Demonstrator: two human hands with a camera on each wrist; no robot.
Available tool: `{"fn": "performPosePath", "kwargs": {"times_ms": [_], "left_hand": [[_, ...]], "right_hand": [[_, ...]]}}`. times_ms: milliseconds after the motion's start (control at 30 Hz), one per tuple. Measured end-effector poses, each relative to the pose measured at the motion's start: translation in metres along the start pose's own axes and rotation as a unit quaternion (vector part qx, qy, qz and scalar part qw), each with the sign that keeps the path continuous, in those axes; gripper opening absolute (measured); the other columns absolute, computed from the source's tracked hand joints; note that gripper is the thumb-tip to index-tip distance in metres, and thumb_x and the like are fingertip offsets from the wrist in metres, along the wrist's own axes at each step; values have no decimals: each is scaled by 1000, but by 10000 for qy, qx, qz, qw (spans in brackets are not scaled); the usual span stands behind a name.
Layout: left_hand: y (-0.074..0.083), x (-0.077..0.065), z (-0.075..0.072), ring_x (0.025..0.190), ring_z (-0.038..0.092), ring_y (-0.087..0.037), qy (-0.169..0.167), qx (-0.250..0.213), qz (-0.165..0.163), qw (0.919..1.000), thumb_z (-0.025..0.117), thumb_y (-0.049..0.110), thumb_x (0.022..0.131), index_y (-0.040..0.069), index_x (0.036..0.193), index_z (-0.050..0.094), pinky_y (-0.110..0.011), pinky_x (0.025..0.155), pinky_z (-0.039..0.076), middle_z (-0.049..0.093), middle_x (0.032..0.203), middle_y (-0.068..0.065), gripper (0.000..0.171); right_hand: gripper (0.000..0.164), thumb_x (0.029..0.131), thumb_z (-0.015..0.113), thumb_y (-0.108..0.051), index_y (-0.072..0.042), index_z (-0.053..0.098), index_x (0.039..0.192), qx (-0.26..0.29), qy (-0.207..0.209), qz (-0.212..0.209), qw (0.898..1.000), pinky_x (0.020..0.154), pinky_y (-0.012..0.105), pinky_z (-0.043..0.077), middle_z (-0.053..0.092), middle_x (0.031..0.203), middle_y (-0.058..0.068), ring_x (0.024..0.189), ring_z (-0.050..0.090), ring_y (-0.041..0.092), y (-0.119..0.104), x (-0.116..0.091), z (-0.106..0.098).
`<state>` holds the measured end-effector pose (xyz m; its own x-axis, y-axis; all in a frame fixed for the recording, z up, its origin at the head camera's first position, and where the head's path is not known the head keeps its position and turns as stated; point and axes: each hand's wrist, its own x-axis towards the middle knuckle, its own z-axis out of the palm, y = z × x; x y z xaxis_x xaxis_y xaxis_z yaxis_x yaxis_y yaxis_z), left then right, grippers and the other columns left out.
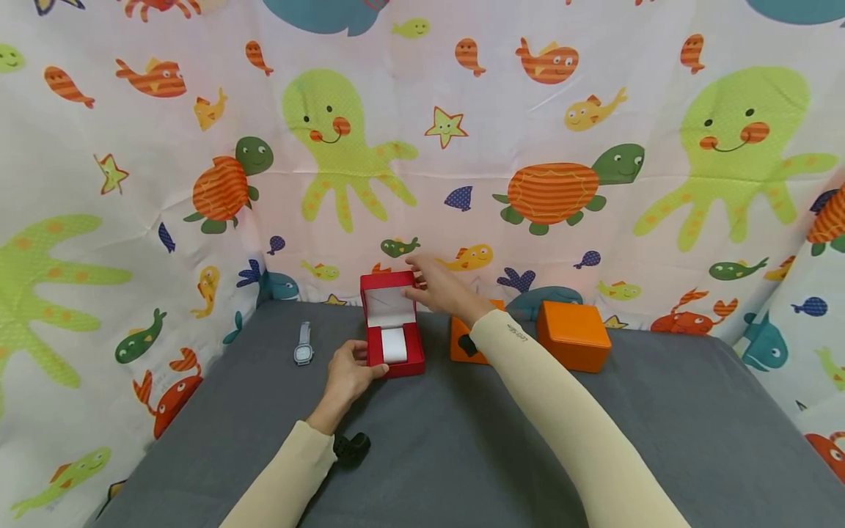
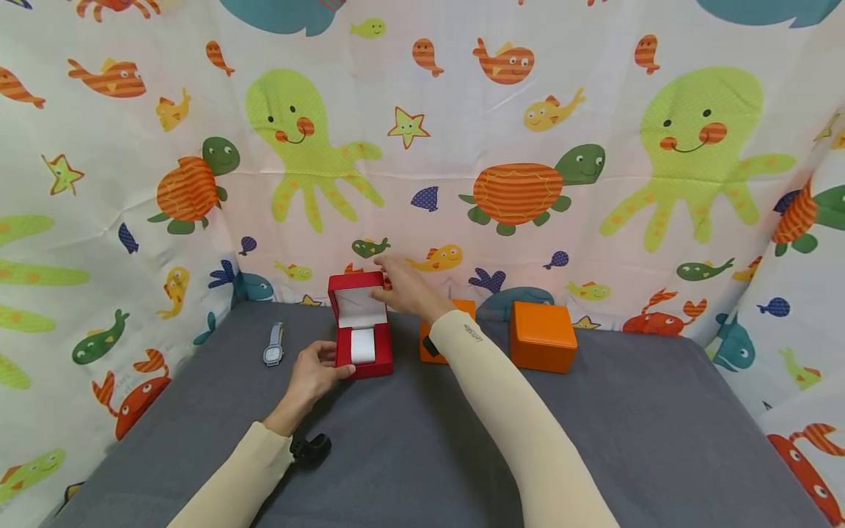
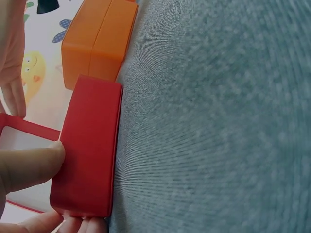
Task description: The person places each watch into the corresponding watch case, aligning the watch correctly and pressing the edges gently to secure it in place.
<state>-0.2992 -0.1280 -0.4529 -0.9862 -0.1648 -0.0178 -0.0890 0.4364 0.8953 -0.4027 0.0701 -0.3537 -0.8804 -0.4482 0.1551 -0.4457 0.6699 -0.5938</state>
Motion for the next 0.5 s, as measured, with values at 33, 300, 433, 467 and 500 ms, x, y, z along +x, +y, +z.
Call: {"fn": "performPosePath", "kwargs": {"times_ms": [33, 300, 433, 467, 500], "left_hand": [[0, 0, -1, 97, 62, -32, -32, 20, -6, 10000, 81, 14, 75, -1, 125, 52, -43, 80, 55, 59, 115, -19, 60], [8, -1, -14, 100, 61, -33, -37, 536, 387, 9978, 80, 13, 77, -2, 124, 55, -44, 81, 54, 59, 115, -19, 56], [5, 3, -28, 100, 58, -32, 12, 1010, 790, 9917, 79, 12, 77, -1, 124, 57, -45, 83, 52, 58, 115, -18, 54], [3, 4, -32, 99, 58, -32, -15, 1103, 907, 9898, 79, 12, 77, -1, 124, 58, -46, 84, 51, 58, 115, -18, 53], [0, 6, -36, 99, 58, -32, -43, 1202, 1013, 9876, 79, 11, 77, -1, 124, 58, -46, 85, 51, 58, 116, -18, 53]], "right_hand": [[69, 89, 69, -30, -14, 34, 146, 12, 74, 36, 10000, 94, 38, 49, 45, 139, 10, 119, 52, 26, 0, -3, 1], [65, 84, 75, -30, -8, 41, 135, -209, 482, 500, 9974, 84, 35, 54, 49, 130, 10, 107, 56, 22, 1, -26, 20], [67, 84, 74, -31, -8, 39, 137, -334, 210, 635, 9972, 91, 38, 50, 48, 132, 9, 111, 53, 23, -2, -37, 30], [66, 85, 73, -31, -8, 39, 137, -358, 116, 641, 9972, 93, 39, 49, 48, 132, 9, 112, 52, 24, -2, -40, 32], [65, 85, 74, -31, -9, 40, 136, -395, 34, 623, 9973, 94, 40, 48, 49, 132, 10, 112, 52, 24, -2, -42, 34]]}}
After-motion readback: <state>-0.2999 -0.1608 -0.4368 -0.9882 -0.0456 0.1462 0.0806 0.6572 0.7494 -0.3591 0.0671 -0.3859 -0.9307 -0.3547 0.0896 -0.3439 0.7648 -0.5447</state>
